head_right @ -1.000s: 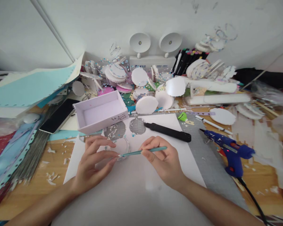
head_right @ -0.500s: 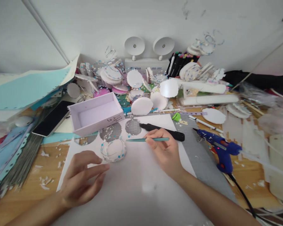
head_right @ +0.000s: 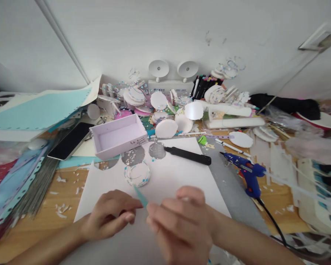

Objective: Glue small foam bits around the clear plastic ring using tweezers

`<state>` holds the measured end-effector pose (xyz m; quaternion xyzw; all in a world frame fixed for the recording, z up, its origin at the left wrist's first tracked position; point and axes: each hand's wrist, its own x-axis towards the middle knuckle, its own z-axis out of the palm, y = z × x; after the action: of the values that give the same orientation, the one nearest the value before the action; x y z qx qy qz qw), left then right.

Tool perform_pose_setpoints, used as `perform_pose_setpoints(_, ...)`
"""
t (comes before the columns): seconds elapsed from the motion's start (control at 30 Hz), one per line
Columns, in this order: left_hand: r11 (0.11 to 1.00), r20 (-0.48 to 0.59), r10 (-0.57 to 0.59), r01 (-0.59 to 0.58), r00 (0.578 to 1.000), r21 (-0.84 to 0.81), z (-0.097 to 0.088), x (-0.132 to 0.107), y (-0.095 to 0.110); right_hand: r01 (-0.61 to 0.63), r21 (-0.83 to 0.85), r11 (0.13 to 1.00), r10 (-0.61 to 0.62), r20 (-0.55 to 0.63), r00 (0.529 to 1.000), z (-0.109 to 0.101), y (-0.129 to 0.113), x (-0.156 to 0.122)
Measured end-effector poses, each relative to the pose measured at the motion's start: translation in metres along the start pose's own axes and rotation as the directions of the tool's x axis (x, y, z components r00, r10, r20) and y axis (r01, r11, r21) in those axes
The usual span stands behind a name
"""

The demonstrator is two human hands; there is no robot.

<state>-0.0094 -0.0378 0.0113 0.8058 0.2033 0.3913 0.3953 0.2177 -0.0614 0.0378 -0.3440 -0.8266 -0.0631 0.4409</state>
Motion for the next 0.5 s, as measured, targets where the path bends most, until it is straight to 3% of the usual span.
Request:
perform_pose_setpoints(0.03, 0.985, 0.07, -0.099, 0.107, 0.993, -0.133, 0.003, -0.001, 0.0, 0.045, 0.021, 0.999, -0.044, -0.075, 0.996, 0.005, -0.008, -0.004)
perform_pose_setpoints(0.1, 0.877, 0.181, -0.299, 0.345, 0.937, -0.335, 0.008, -0.002, 0.0, 0.212, 0.066, 0.975, -0.203, -0.119, 0.972, 0.02, -0.016, -0.011)
perform_pose_setpoints(0.17, 0.761, 0.225, -0.43, 0.485, 0.874, -0.431, 0.01, -0.002, -0.001, 0.256, 0.089, 0.963, -0.247, -0.102, 0.964, 0.034, -0.017, -0.013)
perform_pose_setpoints(0.27, 0.699, 0.238, -0.517, 0.566, 0.822, -0.437, 0.01, 0.0, -0.002, 0.228, 0.092, 0.969, -0.229, 0.005, 0.973, 0.039, -0.012, -0.01)
perform_pose_setpoints(0.37, 0.679, 0.237, -0.558, 0.602, 0.795, -0.421, 0.009, 0.0, -0.003, 0.265, 0.111, 0.958, -0.283, 0.195, 0.939, 0.023, -0.002, -0.014)
perform_pose_setpoints(0.43, 0.663, 0.232, -0.581, 0.62, 0.78, -0.419, 0.007, -0.001, -0.004, 0.183, 0.059, 0.981, -0.192, 0.276, 0.942, 0.003, 0.008, -0.028)
perform_pose_setpoints(0.5, 0.674, 0.225, -0.584, 0.621, 0.78, -0.4, 0.005, -0.002, -0.004, -0.01, -0.074, 0.997, 0.031, 0.287, 0.957, -0.02, 0.022, -0.052)
